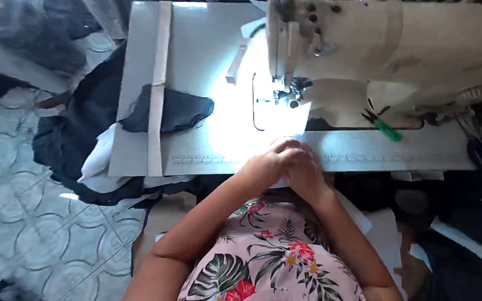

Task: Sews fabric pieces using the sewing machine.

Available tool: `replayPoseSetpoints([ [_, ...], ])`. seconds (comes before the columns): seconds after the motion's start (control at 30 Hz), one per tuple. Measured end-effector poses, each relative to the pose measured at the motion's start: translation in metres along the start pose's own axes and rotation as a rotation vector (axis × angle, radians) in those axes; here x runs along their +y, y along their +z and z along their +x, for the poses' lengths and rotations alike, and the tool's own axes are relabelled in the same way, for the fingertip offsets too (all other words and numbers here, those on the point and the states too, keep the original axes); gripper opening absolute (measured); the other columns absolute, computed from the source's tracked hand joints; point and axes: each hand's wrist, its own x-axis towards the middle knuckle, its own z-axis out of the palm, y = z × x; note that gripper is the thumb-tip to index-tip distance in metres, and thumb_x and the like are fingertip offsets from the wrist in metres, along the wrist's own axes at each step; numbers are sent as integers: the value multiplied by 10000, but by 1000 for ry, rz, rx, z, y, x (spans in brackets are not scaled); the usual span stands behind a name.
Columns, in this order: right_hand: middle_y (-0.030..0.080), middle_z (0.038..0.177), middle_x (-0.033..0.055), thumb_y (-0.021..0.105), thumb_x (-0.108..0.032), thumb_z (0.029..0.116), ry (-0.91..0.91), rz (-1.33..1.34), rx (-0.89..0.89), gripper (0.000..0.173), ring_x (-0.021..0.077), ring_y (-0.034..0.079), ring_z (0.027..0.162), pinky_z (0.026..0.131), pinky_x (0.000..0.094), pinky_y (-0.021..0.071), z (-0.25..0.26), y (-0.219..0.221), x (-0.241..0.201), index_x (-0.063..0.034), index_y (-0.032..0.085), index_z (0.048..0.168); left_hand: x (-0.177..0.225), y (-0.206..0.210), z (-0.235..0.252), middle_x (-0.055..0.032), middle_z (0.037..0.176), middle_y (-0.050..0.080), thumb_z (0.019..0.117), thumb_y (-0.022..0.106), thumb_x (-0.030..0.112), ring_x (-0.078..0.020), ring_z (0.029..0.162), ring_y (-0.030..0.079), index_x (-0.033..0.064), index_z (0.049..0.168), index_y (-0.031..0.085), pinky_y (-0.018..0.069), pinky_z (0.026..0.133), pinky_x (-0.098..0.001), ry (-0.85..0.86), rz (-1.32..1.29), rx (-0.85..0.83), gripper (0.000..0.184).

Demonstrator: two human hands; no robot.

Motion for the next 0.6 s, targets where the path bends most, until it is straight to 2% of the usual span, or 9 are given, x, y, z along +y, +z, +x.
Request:
replayPoseSetpoints([
  [0.07,731,1198,127,662,-291,962,111,-96,66,250,325,673,1163,1004,560,510,-1,7,-3,-77,773,1028,-25,6,-4,-125,1381,640,986,571,19,-301,1147,687,97,1284,692,587,902,-500,-206,79,21,331],
  [0.1,709,1212,161,679,-359,956,228,-146,77,348,364,659,1153,954,572,522,-3,4,-1,-47,760,1087,-34,8,-9,-129,1397,629,992,565,16,-320,1133,694,95,1305,676,595,866,-528,-266,106,18,341],
  [0.17,678,1183,229,714,-468,911,394,-212,73,515,446,639,1108,855,616,518,-1,-4,0,4,725,1117,-40,9,-18,-130,1411,618,999,561,38,-329,1180,670,95,1302,678,575,904,-542,-312,120,6,330],
  [0.23,687,1037,225,728,-371,923,425,-179,52,380,443,655,1020,786,597,523,3,-6,-5,2,726,994,-32,10,-19,-132,1422,611,1010,556,62,-332,1229,644,92,1307,676,551,951,-547,-352,111,-35,322],
  [0.3,700,928,182,705,-266,948,422,-13,45,270,376,687,926,782,557,538,8,-10,-9,2,718,931,-23,4,-13,-147,1392,629,1019,553,83,-344,1188,663,66,1297,674,552,930,-551,-400,142,-67,303],
  [0.37,686,875,123,715,-222,946,499,289,29,246,232,678,802,748,425,570,12,-21,-5,17,675,988,-16,-7,-4,-193,1322,649,1022,572,82,-370,1085,697,5,1282,656,577,863,-547,-425,169,-109,283],
  [0.43,653,842,54,807,-135,869,618,610,18,302,94,639,715,689,277,572,13,-30,3,3,598,1037,-16,-15,1,-212,1245,668,1012,606,83,-378,1036,704,-3,1248,662,582,839,-545,-433,156,-143,258],
  [0.5,673,811,31,847,-70,809,693,721,30,366,67,650,660,642,249,584,10,-30,8,-5,588,1059,-22,-18,6,-201,1171,677,982,647,61,-355,991,706,4,1185,683,587,837,-529,-402,77,-129,214],
  [0.6,726,822,41,811,-79,843,679,672,68,319,62,686,668,649,241,596,6,-24,8,8,643,1101,-32,-12,11,-169,1086,681,957,666,37,-297,936,693,6,1128,685,578,852,-476,-355,-68,-109,175],
])
